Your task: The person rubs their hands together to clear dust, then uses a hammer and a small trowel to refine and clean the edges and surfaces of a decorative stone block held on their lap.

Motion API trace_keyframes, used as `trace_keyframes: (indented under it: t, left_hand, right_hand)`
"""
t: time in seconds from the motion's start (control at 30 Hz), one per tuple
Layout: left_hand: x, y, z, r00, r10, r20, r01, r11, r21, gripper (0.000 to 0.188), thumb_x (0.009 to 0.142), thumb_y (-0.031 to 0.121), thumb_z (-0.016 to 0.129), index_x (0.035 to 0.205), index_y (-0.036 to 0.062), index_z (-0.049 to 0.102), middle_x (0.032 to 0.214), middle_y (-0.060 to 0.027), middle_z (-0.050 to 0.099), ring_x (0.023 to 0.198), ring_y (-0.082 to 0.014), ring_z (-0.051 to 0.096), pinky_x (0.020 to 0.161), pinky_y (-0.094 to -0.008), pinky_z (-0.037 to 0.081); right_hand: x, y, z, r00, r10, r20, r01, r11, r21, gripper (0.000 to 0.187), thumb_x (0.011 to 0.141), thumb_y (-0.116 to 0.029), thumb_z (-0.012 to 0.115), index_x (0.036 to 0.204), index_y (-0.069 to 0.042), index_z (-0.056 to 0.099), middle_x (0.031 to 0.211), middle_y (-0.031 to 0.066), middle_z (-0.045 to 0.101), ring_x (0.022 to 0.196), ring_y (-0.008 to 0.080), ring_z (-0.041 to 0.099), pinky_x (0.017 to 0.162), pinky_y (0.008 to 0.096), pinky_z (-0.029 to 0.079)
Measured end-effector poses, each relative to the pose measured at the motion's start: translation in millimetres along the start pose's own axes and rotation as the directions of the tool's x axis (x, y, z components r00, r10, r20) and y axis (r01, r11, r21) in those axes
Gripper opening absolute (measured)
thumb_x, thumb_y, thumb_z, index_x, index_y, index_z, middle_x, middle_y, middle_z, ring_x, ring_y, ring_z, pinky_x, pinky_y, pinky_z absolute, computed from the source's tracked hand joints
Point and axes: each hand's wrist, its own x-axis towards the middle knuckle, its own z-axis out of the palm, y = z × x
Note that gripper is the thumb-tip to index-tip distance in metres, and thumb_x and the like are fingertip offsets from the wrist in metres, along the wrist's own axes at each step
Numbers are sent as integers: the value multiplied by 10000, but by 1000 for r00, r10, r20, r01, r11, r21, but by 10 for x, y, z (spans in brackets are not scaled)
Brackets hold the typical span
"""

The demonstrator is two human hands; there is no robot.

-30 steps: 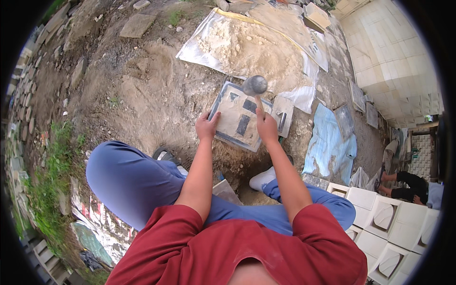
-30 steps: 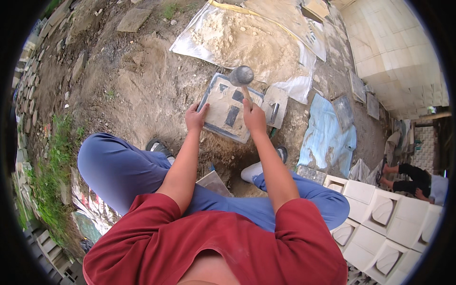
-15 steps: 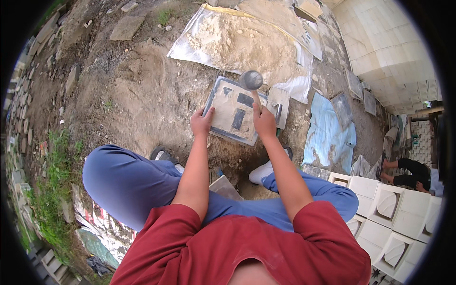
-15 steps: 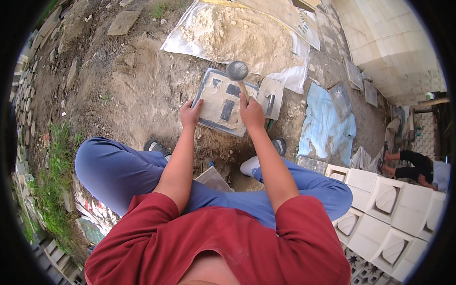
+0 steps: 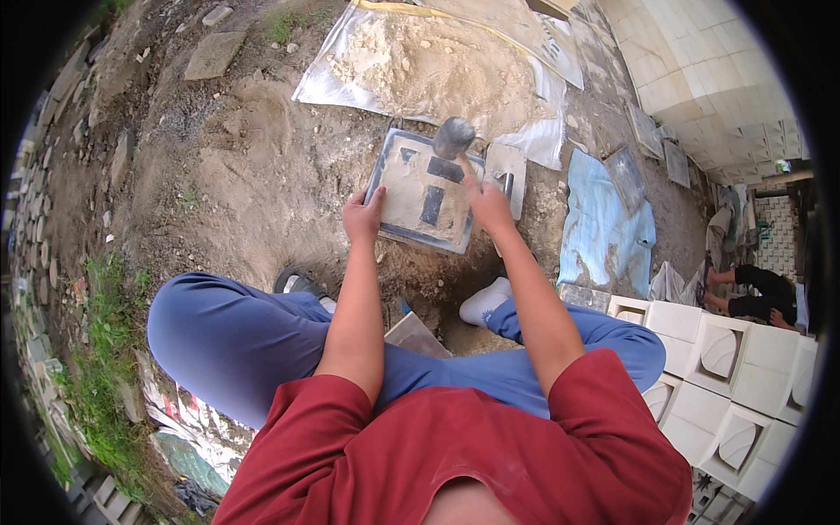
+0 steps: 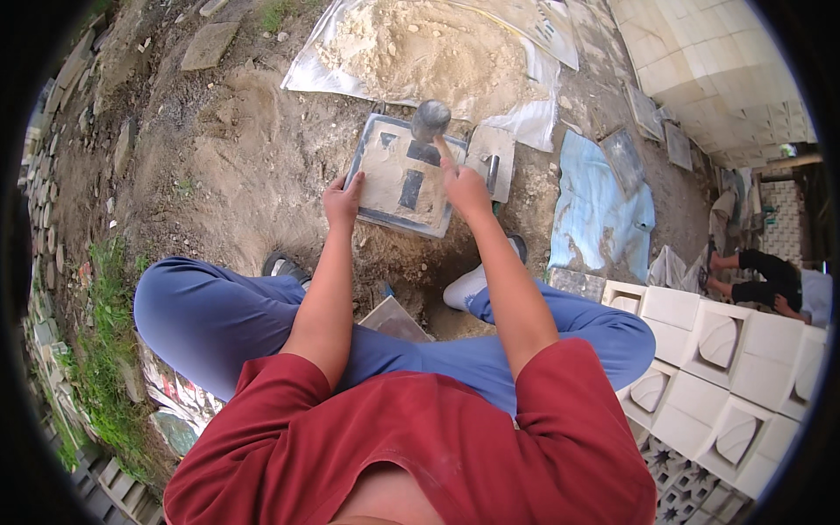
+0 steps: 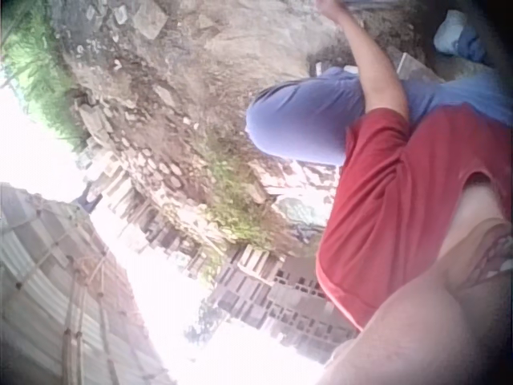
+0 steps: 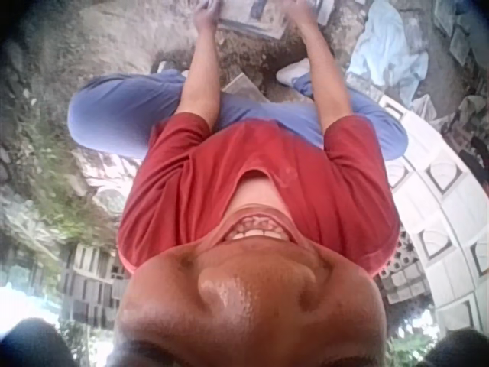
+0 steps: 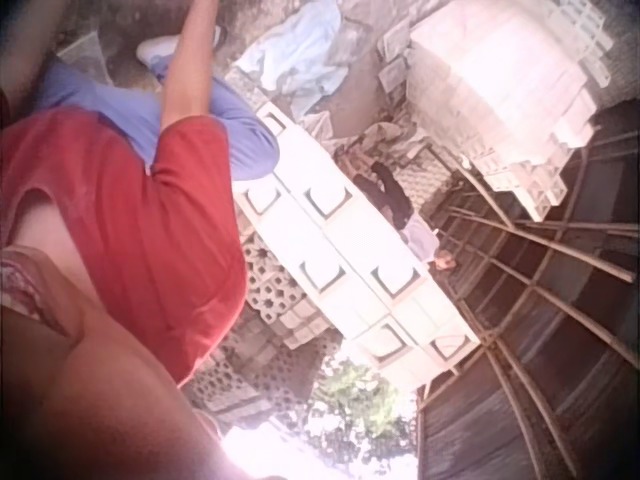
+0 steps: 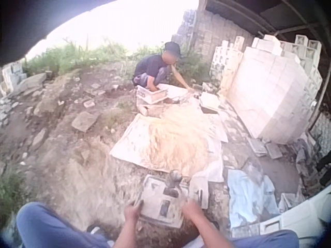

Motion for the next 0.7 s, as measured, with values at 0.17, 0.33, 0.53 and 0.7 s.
trace_keyframes:
  t: [0.17,0.33,0.53,0.7]
  left_hand:
    - [45,-138,15,999,50,11,-47,984,-172,424,898,304,814,1133,-44,753,868,-26,740,743,-84,619,692,-250,499]
    - [42,-184,3,997,66,-36,-70,989,-133,412,906,278,812,1152,-47,746,953,-60,763,811,-92,657,749,-241,517]
    - [-4,-146,28,999,29,-23,-32,989,-142,422,902,292,814,1152,-41,750,950,-51,762,819,-93,654,761,-250,517]
    - [2,-102,-53,999,44,-22,-47,989,-144,437,895,320,818,1144,-34,755,954,-50,764,822,-94,652,760,-253,512]
  right_hand:
    - [-59,-69,-19,988,13,-153,-6,999,45,689,1019,-593,449,1016,39,724,995,321,699,1004,501,663,897,533,516]
    - [-134,-30,-122,991,-23,-130,26,999,23,660,1023,-572,461,987,34,720,970,330,694,986,507,663,876,540,513]
    - [-125,186,-90,992,7,-128,-8,1000,-7,689,1020,-599,459,997,39,720,957,335,694,975,509,664,868,539,510]
    - [-230,139,-87,979,36,-202,-16,995,101,703,1027,-587,441,949,52,723,955,340,691,974,514,662,876,553,516]
